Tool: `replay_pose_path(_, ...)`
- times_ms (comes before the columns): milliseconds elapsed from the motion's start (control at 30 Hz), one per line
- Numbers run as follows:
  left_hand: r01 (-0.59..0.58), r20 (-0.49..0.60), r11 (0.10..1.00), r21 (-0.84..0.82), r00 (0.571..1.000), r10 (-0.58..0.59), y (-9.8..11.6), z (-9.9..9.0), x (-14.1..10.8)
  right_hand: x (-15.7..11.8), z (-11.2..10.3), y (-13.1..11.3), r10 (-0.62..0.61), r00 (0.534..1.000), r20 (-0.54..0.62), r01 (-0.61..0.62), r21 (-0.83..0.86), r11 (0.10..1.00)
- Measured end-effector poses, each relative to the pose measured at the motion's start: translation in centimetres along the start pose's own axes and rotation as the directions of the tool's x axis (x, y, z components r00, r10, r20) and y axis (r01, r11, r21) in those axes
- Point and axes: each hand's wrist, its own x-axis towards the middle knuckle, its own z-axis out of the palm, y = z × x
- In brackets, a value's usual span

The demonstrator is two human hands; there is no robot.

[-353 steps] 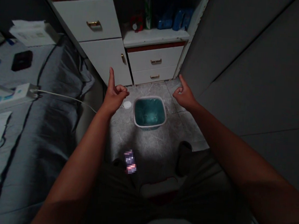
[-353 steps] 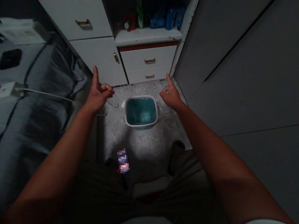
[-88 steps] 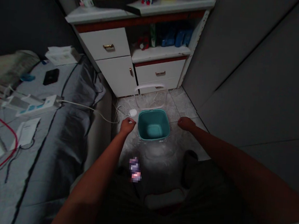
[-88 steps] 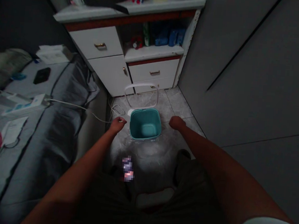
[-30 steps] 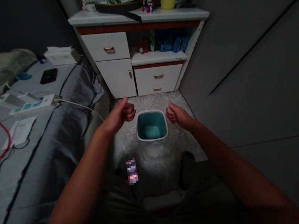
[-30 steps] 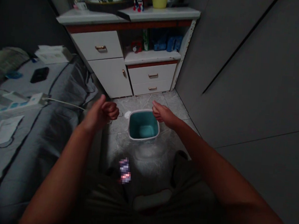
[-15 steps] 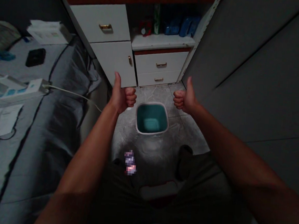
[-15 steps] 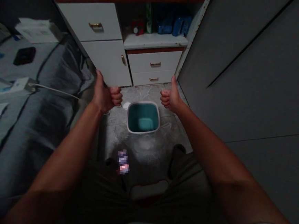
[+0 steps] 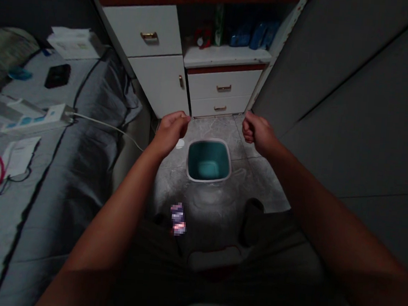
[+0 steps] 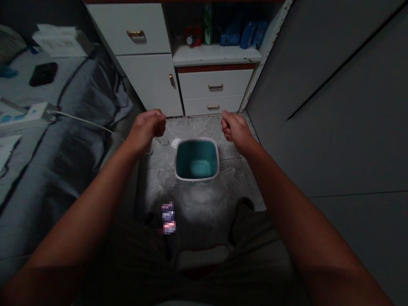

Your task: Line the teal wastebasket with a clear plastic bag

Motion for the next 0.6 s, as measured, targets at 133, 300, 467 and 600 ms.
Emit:
replay_pose_path(133, 0.011, 0.044, 0.972, 0.235, 0.999, -0.022, -3.8, -1.7, -0.6, -1.4, 1.3, 4.1, 0.030, 0.997, 0.077, 0.000, -0.372, 0.928)
replay_pose_path(300, 0.078, 0.211, 0.822, 0.565, 0.949, -0.236, -10.9, -4.6, -1.7, -3.2, 3.4, 10.0, 0.261, 0.932, 0.253, 0.043, -0.790, 0.611)
replay_pose_path(467, 0.176, 0.170, 0.536, 0.826, 0.828, -0.534, -17.5, -6.6, -2.6, -4.7, 4.5, 13.5, 0.442, 0.803, 0.400, 0.183, -0.871, 0.456)
replay_pose_path(600, 0.154, 0.137, 0.381, 0.912, 0.760, -0.635, -21.4, -7.4, -3.2, -5.0, 4.9, 14.6, 0.445, 0.763, 0.469, 0.261, -0.853, 0.451)
